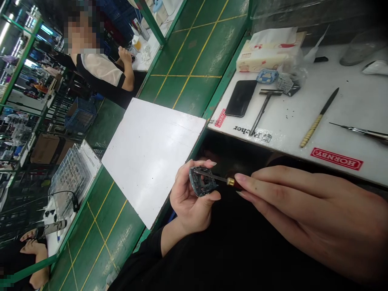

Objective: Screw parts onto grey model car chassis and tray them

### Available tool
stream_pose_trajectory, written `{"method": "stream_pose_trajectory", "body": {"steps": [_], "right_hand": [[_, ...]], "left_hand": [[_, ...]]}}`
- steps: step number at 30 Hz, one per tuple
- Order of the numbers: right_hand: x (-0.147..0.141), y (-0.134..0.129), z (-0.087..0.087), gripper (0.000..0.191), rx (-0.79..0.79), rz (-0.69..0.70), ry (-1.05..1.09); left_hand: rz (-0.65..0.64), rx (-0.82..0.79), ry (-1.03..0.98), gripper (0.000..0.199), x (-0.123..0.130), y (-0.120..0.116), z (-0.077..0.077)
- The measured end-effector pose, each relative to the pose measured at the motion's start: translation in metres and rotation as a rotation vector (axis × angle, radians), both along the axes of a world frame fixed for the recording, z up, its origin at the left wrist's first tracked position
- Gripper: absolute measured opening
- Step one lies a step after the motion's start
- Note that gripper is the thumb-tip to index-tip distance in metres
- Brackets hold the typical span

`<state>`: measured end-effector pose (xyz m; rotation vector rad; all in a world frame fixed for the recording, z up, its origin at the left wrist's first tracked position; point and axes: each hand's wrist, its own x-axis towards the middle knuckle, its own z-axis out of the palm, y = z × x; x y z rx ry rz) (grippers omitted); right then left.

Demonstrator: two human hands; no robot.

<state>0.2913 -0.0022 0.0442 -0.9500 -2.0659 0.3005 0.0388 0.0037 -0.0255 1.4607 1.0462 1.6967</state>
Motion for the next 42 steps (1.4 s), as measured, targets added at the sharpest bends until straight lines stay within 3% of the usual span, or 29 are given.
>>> {"method": "stream_pose_trajectory", "body": {"steps": [5, 10, 16, 20, 27, 33, 42], "right_hand": [[-0.002, -0.001, 0.004, 0.036, 0.008, -0.066, -0.017], [-0.004, 0.008, 0.009, 0.026, -0.184, 0.049, 0.152], [-0.001, 0.007, 0.008, 0.031, -0.101, 0.043, 0.114], [-0.001, 0.01, 0.008, 0.029, -0.232, 0.113, 0.207], [-0.001, 0.013, 0.009, 0.03, -0.293, 0.112, 0.258], [-0.003, 0.011, 0.012, 0.03, -0.214, 0.115, 0.204], [-0.001, 0.013, 0.016, 0.029, -0.259, 0.115, 0.199]], "left_hand": [[-0.015, 0.026, 0.004, 0.072, 0.0, 0.001, 0.0], [-0.009, 0.07, 0.041, 0.072, -0.002, 0.002, -0.003], [-0.023, 0.065, 0.05, 0.071, -0.004, 0.001, -0.003], [-0.026, 0.07, 0.037, 0.072, -0.005, 0.001, -0.003], [-0.023, 0.084, 0.032, 0.073, -0.005, 0.002, -0.005], [-0.023, 0.079, 0.047, 0.072, -0.006, 0.0, -0.005], [-0.029, 0.087, 0.063, 0.075, -0.006, 0.001, -0.005]]}}
